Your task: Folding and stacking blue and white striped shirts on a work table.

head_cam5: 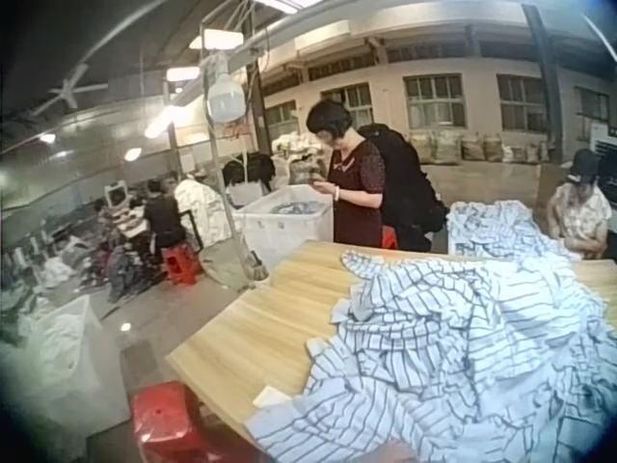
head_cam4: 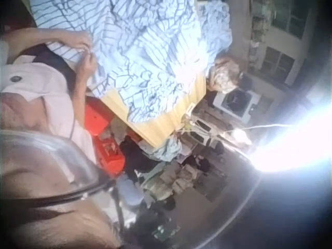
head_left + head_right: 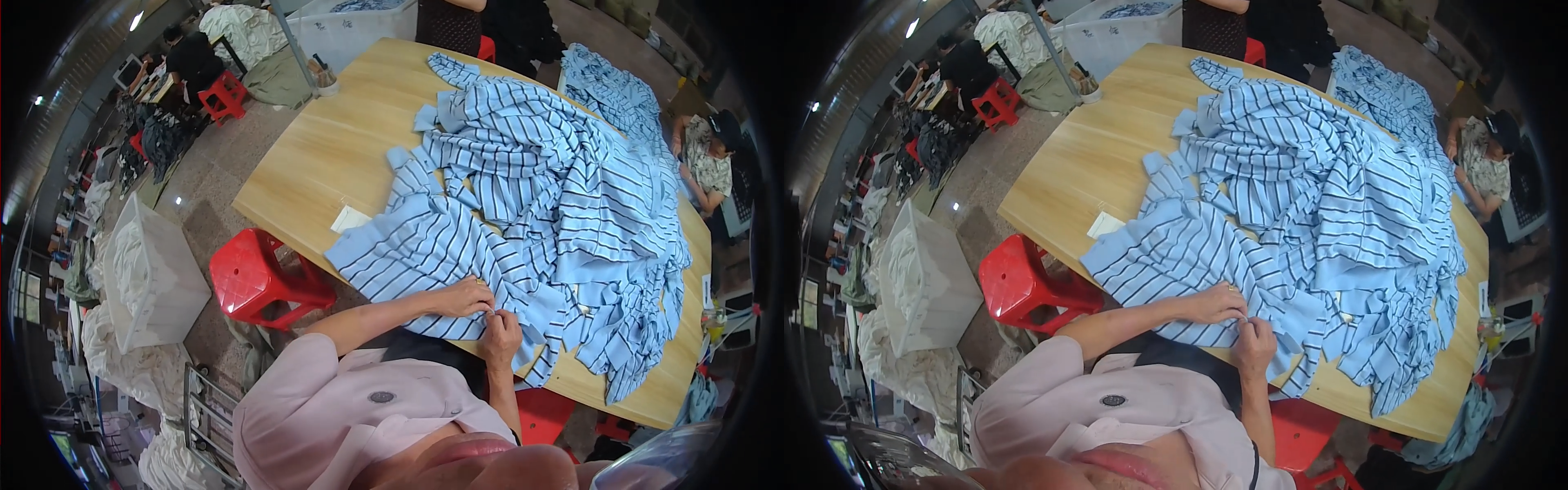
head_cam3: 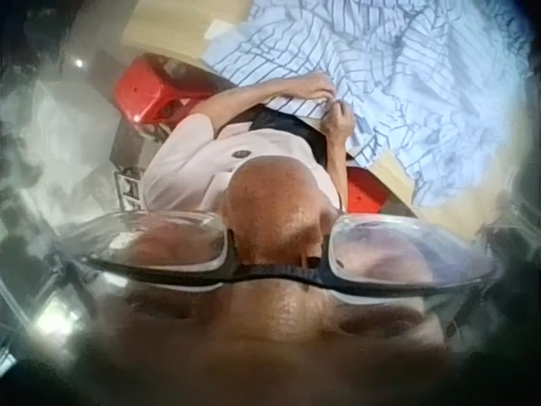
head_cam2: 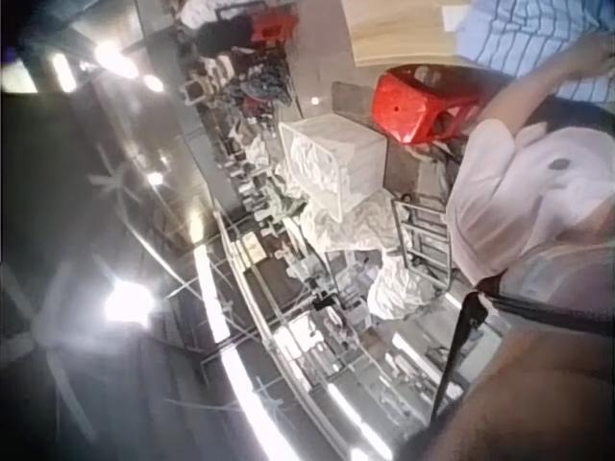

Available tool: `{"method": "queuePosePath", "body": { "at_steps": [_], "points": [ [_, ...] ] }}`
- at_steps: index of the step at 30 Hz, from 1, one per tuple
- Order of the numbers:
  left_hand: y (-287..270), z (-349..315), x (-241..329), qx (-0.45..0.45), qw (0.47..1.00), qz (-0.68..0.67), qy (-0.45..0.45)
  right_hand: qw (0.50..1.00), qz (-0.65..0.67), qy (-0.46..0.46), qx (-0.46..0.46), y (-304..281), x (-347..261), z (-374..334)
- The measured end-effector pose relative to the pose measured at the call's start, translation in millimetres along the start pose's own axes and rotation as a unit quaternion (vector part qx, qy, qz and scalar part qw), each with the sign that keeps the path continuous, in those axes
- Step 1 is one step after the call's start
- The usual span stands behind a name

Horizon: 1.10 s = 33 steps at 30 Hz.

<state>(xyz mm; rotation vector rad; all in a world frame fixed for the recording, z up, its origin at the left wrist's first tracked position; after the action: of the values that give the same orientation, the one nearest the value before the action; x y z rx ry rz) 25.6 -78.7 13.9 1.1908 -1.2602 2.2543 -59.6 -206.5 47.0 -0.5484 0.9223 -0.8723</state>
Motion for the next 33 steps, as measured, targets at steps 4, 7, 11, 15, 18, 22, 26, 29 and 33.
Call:
{"method": "queuePosePath", "body": {
  "at_steps": [4,7,11,15,18,22,26,29,33],
  "points": [
    [-6.0,0.1,5.9,-0.009,0.999,-0.047,-0.003,0.999,0.032,0.004,0.020,-2.9,-1.9,0.2],
    [-10.2,0.0,5.1,-0.023,0.998,-0.063,-0.021,0.998,0.053,0.010,0.023,-2.8,4.4,-1.6],
    [-4.1,-3.4,-3.8,0.012,0.999,-0.040,0.000,0.994,0.100,0.043,0.005,3.2,14.4,-4.2],
    [-10.9,8.4,-0.7,0.061,0.993,-0.093,0.032,0.979,0.135,0.155,0.000,1.0,26.3,-6.0],
    [-9.1,11.7,-2.6,0.080,0.990,-0.110,0.036,0.985,0.103,0.138,-0.012,-1.6,25.7,-2.6],
    [-7.7,8.4,0.8,0.120,0.988,-0.076,0.053,0.979,0.088,0.182,-0.019,2.5,30.0,-3.6],
    [-3.2,6.2,-4.4,0.138,0.987,-0.068,0.048,0.976,0.055,0.210,-0.015,5.9,26.7,-2.9],
    [-5.2,4.9,-3.2,0.151,0.986,-0.045,0.047,0.975,0.049,0.218,0.006,8.1,20.8,0.2],
    [-5.3,4.5,4.2,0.166,0.984,-0.022,0.058,0.976,0.037,0.209,0.040,9.8,10.2,-2.1]
  ]
}}
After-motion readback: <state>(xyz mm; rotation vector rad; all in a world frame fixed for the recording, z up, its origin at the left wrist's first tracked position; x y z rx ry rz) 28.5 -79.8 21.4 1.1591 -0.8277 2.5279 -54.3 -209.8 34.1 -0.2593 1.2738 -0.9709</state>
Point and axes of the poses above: each hand's wrist, its own z-axis towards the middle knuckle, its own y-axis out of the palm, x = y × z, the point moved 7 cm from there along z, towards the middle knuckle, and after that the axes turned 7 degrees about y, right-handed, at the moved point
